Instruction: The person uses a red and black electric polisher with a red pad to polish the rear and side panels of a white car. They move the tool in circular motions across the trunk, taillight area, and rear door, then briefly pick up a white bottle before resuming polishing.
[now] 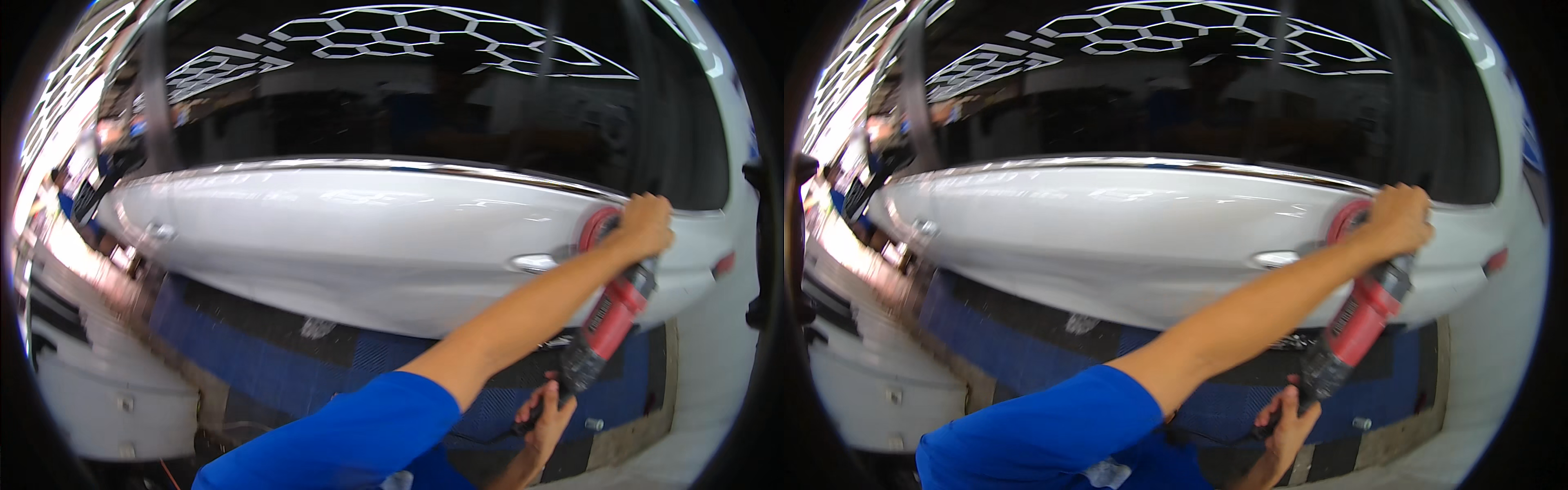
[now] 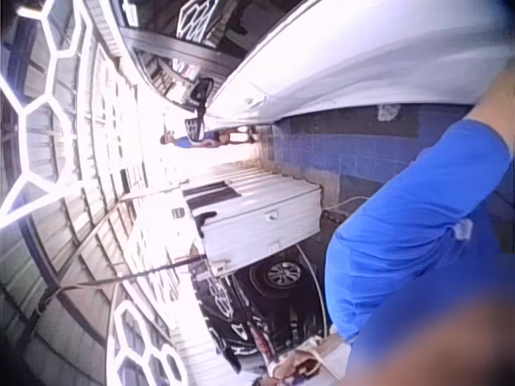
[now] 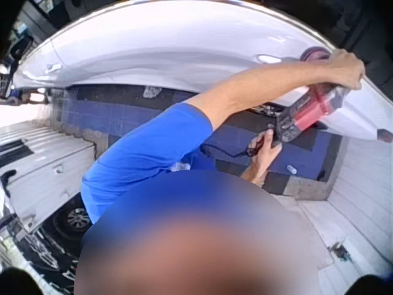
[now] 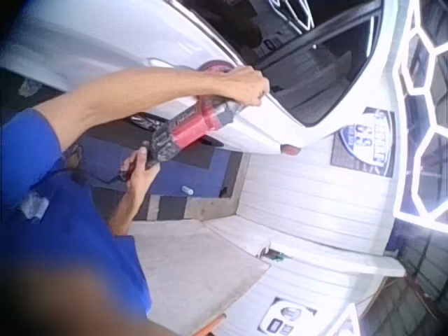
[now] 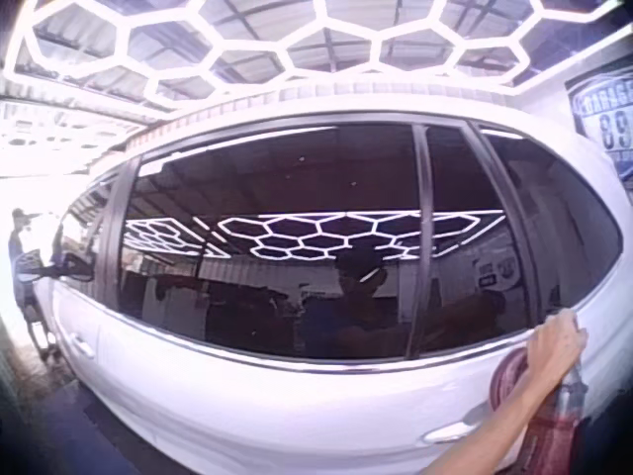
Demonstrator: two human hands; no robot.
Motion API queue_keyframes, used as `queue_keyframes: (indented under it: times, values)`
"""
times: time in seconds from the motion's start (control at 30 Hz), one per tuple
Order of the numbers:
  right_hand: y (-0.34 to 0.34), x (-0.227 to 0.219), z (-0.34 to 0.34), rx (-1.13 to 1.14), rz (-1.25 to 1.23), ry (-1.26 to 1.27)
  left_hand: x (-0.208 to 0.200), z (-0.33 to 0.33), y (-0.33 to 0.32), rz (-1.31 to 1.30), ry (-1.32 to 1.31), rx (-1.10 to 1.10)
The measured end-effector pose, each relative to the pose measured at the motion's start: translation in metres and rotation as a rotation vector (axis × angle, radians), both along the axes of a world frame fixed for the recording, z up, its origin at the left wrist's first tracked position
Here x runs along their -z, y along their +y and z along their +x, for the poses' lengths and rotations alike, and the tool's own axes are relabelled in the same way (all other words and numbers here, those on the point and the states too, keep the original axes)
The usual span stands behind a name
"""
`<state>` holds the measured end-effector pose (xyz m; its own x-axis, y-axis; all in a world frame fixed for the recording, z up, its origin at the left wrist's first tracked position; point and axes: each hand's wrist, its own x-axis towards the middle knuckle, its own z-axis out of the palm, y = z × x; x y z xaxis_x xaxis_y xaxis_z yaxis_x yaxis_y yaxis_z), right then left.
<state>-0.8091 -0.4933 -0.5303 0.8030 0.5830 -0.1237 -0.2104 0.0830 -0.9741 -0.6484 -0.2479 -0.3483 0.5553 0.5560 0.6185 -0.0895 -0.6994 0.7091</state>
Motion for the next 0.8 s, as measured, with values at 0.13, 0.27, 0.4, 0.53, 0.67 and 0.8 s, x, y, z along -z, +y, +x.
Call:
queue_keyframes:
  times: [0.13, 0.27, 0.4, 0.53, 0.67, 0.8]
  values:
    - [-0.022, -0.006, 0.030, -0.062, -0.030, -0.031, -0.008, -0.016, 0.000, -0.037, -0.150, 0.033]
    - [-0.015, 0.048, 0.011, -0.165, -0.073, -0.182, 0.009, -0.099, 0.014, -0.010, -0.242, -0.111]
    - [0.021, 0.107, -0.040, -0.229, -0.112, -0.222, 0.056, -0.216, 0.026, 0.060, -0.239, -0.226]
    - [0.054, 0.144, -0.096, -0.252, 0.119, -0.322, 0.077, -0.319, 0.034, 0.050, -0.252, -0.262]
    - [0.080, 0.169, -0.176, -0.472, -0.108, -0.182, 0.082, -0.432, 0.060, -0.011, -0.122, -0.284]
    - [0.129, 0.186, -0.310, -0.699, -0.018, -0.275, 0.090, -0.570, 0.094, 0.106, -0.145, -0.514]
